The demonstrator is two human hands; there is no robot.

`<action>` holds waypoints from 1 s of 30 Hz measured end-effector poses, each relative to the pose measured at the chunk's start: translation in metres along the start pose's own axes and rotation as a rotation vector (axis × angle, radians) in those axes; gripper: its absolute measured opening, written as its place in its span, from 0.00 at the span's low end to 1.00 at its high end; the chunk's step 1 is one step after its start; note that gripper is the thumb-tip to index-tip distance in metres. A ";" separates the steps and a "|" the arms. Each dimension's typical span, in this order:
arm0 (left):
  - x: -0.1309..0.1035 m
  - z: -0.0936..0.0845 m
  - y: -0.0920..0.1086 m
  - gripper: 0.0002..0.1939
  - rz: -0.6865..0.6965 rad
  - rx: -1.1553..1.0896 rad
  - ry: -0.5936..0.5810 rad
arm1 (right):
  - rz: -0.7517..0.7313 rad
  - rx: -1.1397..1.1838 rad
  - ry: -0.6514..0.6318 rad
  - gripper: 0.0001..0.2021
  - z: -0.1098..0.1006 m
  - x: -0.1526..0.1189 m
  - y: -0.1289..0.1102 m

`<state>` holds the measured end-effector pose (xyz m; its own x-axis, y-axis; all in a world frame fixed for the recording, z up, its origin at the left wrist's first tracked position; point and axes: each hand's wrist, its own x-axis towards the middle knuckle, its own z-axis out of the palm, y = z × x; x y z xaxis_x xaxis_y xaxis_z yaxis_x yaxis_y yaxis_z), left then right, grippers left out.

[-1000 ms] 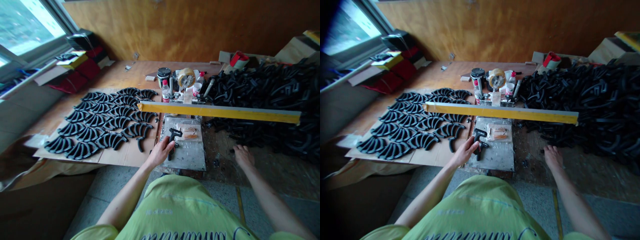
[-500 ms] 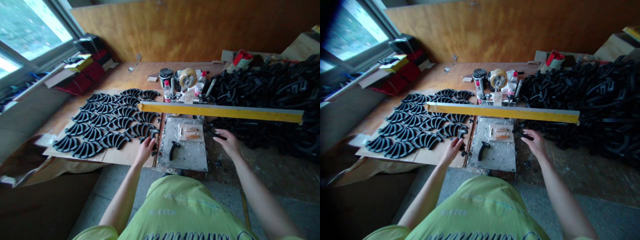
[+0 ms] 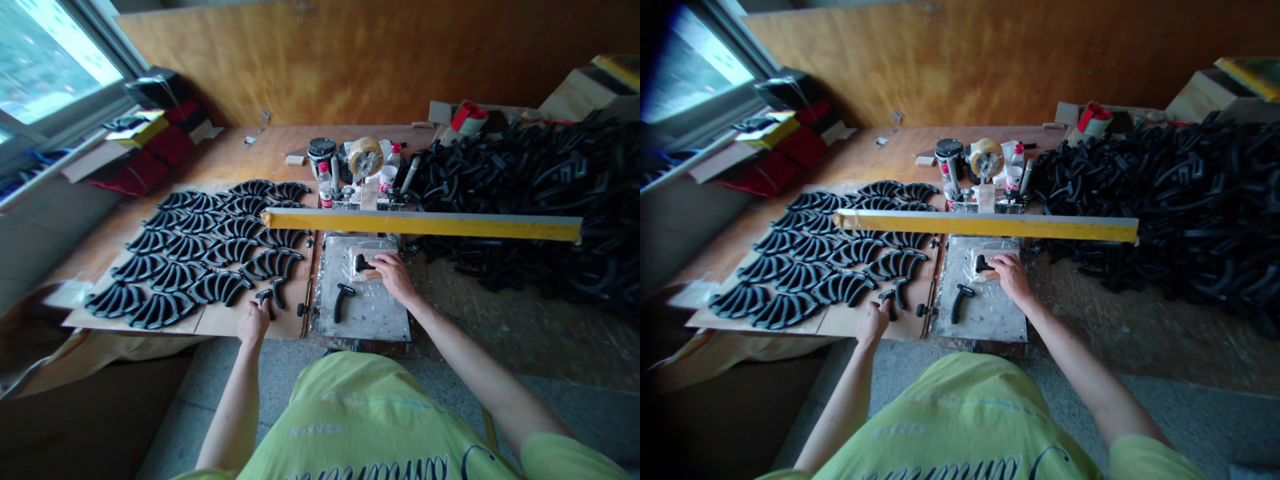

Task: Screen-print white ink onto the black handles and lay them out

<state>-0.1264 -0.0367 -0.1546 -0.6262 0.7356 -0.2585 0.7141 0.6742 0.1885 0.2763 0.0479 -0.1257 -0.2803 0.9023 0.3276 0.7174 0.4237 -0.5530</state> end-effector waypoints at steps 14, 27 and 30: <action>-0.016 0.004 0.215 0.20 1.349 -0.303 -0.167 | -0.038 -0.001 -0.102 0.30 -0.003 -0.009 0.020; -0.015 -0.036 0.211 0.17 0.865 -0.886 -0.214 | 0.132 0.047 -0.060 0.29 -0.053 -0.007 0.047; -0.027 -0.085 0.207 0.24 0.673 -1.360 -0.185 | 0.418 0.017 0.185 0.19 -0.090 0.010 0.074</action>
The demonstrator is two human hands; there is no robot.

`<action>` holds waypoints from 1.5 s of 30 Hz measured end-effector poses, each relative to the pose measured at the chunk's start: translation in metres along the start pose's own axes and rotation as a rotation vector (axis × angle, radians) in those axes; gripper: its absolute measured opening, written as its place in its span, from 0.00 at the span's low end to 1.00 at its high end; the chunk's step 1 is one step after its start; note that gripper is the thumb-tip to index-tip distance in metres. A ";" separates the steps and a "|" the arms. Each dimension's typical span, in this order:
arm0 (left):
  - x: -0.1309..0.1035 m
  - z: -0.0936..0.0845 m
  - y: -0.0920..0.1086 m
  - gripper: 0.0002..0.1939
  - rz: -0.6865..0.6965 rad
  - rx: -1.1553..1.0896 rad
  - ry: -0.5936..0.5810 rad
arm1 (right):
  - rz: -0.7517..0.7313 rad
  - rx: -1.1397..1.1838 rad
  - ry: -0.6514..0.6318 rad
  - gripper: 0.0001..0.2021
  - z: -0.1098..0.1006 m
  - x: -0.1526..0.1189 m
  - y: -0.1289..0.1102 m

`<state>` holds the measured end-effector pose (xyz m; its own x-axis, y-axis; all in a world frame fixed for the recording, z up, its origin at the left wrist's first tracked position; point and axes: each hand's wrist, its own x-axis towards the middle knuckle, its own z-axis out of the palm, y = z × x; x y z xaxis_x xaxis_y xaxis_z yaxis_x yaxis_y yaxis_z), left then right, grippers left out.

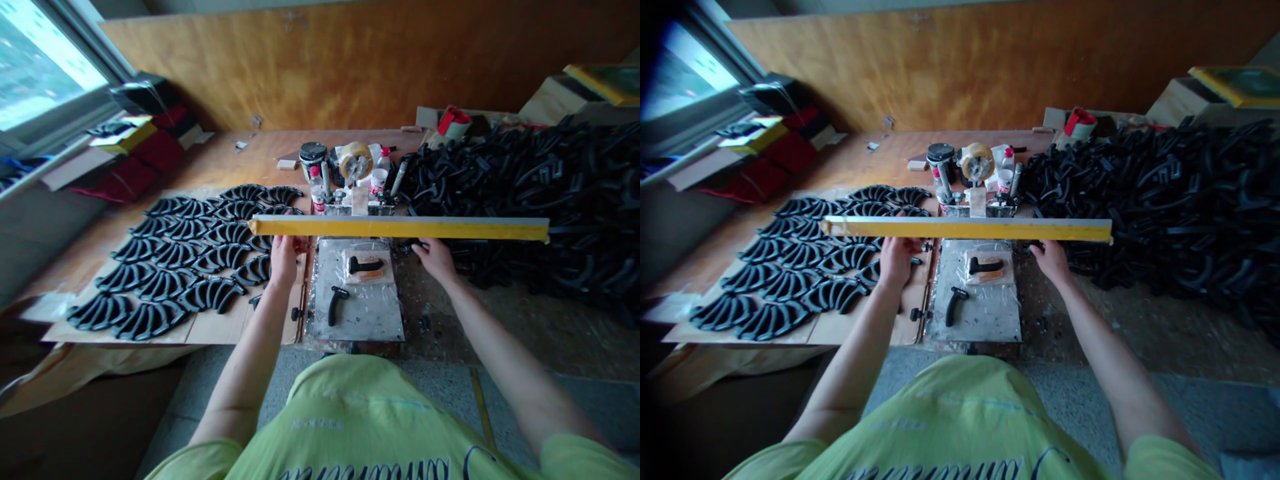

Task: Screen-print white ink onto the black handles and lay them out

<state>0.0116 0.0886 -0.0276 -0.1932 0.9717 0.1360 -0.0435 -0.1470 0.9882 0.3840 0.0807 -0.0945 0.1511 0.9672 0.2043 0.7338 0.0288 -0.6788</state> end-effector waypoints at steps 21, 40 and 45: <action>-0.088 -0.042 -0.064 0.30 -0.249 0.814 -0.387 | -0.518 -0.445 -0.304 0.04 0.074 0.040 -0.123; -0.090 -0.042 -0.056 0.29 -0.295 0.764 -0.355 | -0.777 -0.274 -0.373 0.09 0.050 -0.034 -0.109; -0.088 -0.043 -0.041 0.31 -0.340 0.672 -0.368 | -0.637 -0.293 -0.333 0.15 0.046 0.007 -0.127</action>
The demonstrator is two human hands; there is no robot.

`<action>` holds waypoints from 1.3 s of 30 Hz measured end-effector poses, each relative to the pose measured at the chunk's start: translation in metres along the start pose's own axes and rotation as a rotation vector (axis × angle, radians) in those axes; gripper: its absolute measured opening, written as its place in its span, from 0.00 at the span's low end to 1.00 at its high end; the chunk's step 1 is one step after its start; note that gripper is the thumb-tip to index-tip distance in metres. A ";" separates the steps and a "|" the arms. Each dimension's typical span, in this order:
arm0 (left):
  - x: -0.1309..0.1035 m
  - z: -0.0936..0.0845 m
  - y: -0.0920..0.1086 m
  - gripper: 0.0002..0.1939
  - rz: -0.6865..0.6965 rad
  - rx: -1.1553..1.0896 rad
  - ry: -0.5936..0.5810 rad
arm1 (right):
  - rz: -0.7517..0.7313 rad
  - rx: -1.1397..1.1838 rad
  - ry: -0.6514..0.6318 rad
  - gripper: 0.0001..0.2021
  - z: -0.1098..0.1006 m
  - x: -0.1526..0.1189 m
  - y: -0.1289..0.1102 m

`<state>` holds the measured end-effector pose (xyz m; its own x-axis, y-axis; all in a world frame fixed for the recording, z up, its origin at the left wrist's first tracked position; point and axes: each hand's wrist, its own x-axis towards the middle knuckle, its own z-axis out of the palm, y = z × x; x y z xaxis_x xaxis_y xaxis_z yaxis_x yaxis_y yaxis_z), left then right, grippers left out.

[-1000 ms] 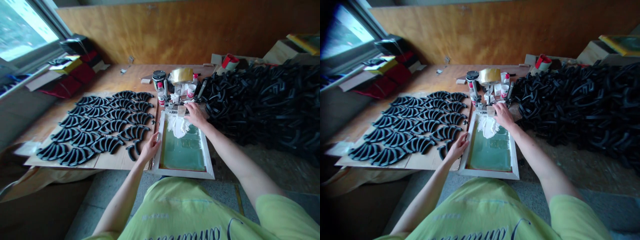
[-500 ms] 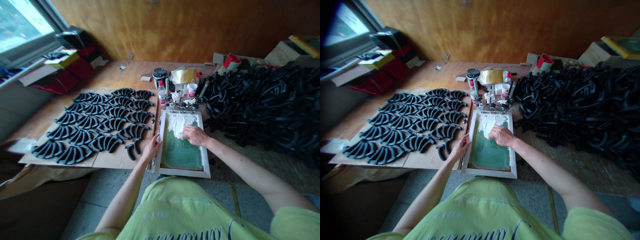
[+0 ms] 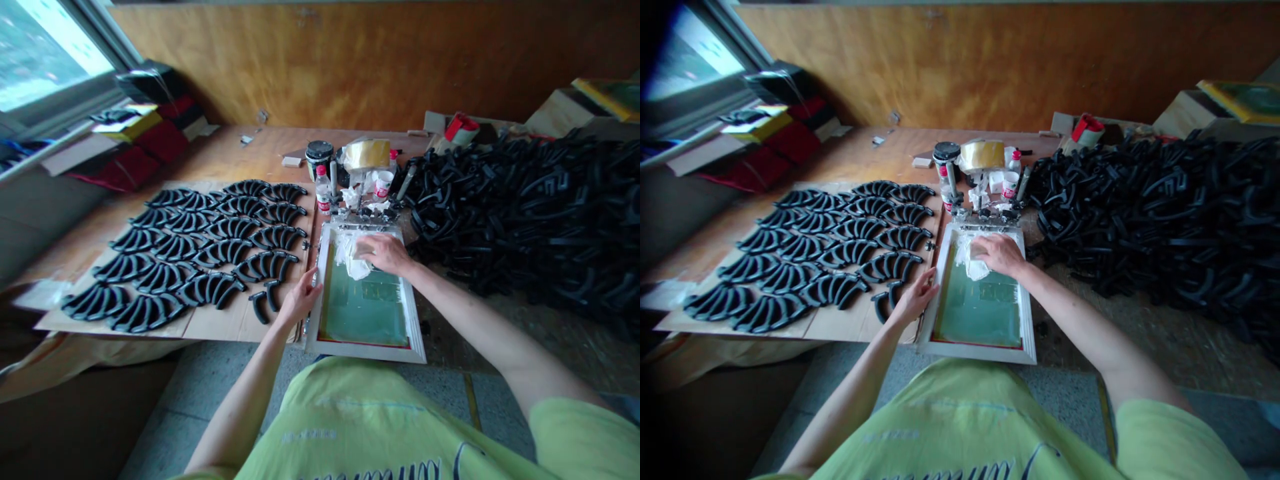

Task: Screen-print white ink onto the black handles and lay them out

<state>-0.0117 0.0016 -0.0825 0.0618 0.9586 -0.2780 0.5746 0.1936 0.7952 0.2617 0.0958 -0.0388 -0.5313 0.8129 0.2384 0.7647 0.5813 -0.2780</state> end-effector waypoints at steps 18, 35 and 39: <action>0.036 -0.028 0.103 0.26 0.223 -0.742 0.337 | 0.279 0.154 0.026 0.14 0.042 -0.059 0.049; -0.034 0.013 0.040 0.22 -0.007 -0.388 -0.143 | 0.904 -0.053 -0.122 0.14 0.034 -0.104 0.099; -0.045 0.002 0.040 0.21 0.026 -0.344 -0.098 | 1.067 -0.101 -0.259 0.21 0.049 -0.120 0.164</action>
<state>0.0105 -0.0346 -0.0394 0.1606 0.9428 -0.2922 0.2644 0.2441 0.9330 0.4330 0.0956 -0.1590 0.3682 0.8852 -0.2842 0.8963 -0.4192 -0.1447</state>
